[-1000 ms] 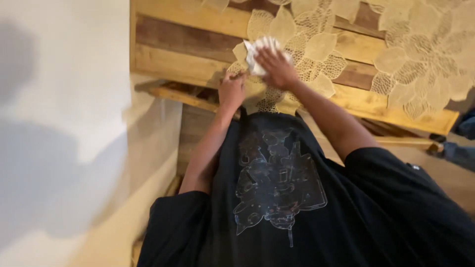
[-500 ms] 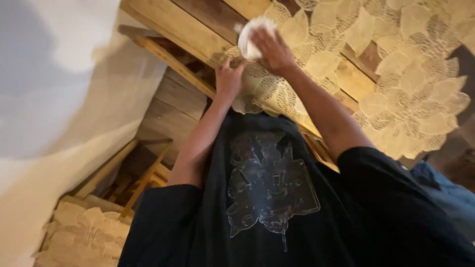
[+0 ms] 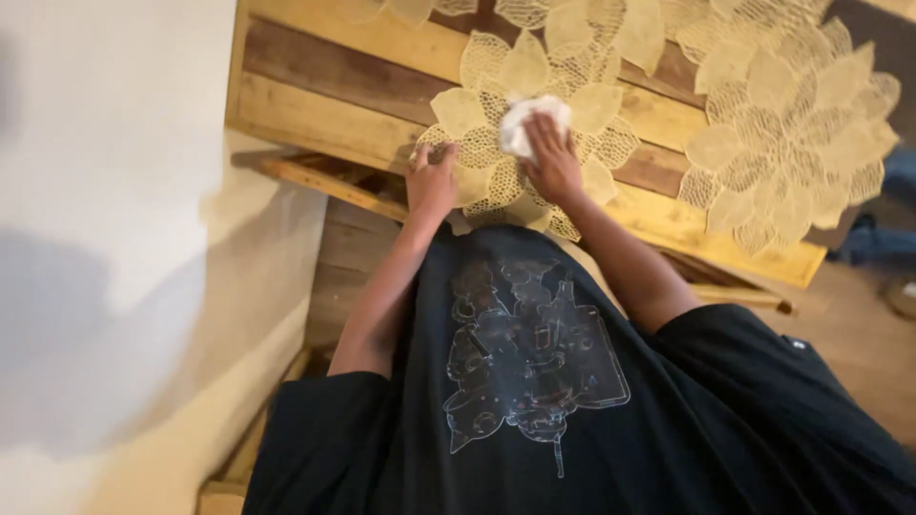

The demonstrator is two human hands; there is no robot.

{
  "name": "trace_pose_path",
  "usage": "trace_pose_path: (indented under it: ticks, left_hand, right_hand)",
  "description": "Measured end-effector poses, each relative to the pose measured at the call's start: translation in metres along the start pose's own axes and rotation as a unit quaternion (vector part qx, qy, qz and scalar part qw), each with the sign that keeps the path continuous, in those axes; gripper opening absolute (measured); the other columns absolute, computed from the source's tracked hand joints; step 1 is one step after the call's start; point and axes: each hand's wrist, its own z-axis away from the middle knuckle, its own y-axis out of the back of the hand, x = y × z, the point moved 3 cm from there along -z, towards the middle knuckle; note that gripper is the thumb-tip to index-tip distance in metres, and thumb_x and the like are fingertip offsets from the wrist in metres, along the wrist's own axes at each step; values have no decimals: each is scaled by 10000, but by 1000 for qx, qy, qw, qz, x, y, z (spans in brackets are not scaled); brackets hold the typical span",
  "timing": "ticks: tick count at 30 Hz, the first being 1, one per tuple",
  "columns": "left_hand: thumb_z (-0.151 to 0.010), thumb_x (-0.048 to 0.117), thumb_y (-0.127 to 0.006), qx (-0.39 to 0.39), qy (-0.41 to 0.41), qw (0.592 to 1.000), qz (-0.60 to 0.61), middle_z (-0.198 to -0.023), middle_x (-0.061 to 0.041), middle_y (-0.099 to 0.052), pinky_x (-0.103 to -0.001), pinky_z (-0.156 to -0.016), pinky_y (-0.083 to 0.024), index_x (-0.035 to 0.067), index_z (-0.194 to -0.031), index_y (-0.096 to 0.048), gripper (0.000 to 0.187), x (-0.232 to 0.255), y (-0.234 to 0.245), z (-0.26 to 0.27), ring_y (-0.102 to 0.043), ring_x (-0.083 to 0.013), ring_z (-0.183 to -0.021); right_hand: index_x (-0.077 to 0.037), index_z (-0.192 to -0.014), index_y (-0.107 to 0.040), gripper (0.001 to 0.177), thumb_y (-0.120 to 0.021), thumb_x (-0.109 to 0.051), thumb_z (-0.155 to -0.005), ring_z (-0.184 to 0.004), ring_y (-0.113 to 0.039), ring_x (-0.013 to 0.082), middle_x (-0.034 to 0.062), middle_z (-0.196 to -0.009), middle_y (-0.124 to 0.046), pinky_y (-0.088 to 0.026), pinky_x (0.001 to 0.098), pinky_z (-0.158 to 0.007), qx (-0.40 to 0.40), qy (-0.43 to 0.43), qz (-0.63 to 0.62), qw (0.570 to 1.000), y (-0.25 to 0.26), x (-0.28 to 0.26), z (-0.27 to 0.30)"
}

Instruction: Wiping down wooden tables and lace placemats in a restaurant.

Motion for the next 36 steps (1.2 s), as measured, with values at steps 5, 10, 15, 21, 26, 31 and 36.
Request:
trace_pose_path:
  ticks: [5,10,15,21,26,31,36]
  left_hand:
    - [-866,174,-654,4,-40,999,3,-1249,-167,-667,-590,-1038,-411,193,-1443,-572,583,-22,-17,0,-505,-353,-1309]
    - [-843,162,-644,-60,-67,996,-28,-1360,-62,-641,-617,-1084,-375,216,-1405,-579,569,-50,-13,-20,-514,-294,-1323]
    - [-850,149,-716,-81,-137,987,10,-1624,58,-400,-619,-1059,-386,216,-1574,-389,797,-45,9,4,-407,-317,-1415]
    - [-872,196,-749,-91,-68,993,-30,-1649,67,-351,-625,-1099,-358,233,-1595,-362,821,-26,6,20,-381,-263,-1450]
    - [-865,274,-794,-75,-35,996,-41,-1621,-12,-368,-671,-1099,-315,171,-1572,-361,836,-20,-6,11,-334,-298,-1474]
    - [-863,252,-815,-14,-9,997,-77,-1666,-29,-329,-729,-1089,-292,142,-1618,-300,920,-12,-44,20,-296,-313,-1501]
    - [-784,392,-885,-72,83,994,-24,-1730,-24,-93,-793,-1062,-290,159,-1649,-120,1178,15,-37,21,-98,-334,-1573]
  right_hand:
    - [-132,-1686,-196,757,-542,-382,-1061,-1629,-72,321,104,-1764,-107,-74,621,-1275,126,-147,-53,980,-31,2,46]
    - [-118,-1701,-187,738,-529,-380,-1102,-1638,-59,343,127,-1774,-97,-81,647,-1274,165,-205,-70,962,-59,-11,43]
    - [-42,-1713,-125,799,-535,-393,-1124,-1633,3,367,186,-1776,-36,-55,649,-1272,123,-195,-33,973,-56,-55,24]
    - [-29,-1699,-88,864,-542,-444,-1091,-1618,55,379,198,-1757,18,-4,643,-1273,28,-77,-17,996,-56,-102,-39]
    - [-67,-1694,-93,848,-491,-531,-1107,-1616,38,335,157,-1760,17,1,601,-1276,10,74,51,996,-45,-74,-52]
    - [-152,-1728,-123,776,-458,-547,-1150,-1665,2,262,70,-1812,-20,11,539,-1313,41,171,142,974,-6,-29,-17]
    - [-93,-1678,-167,839,-519,-490,-1028,-1607,-65,294,116,-1748,-78,-8,590,-1260,-56,23,-1,998,21,43,7]
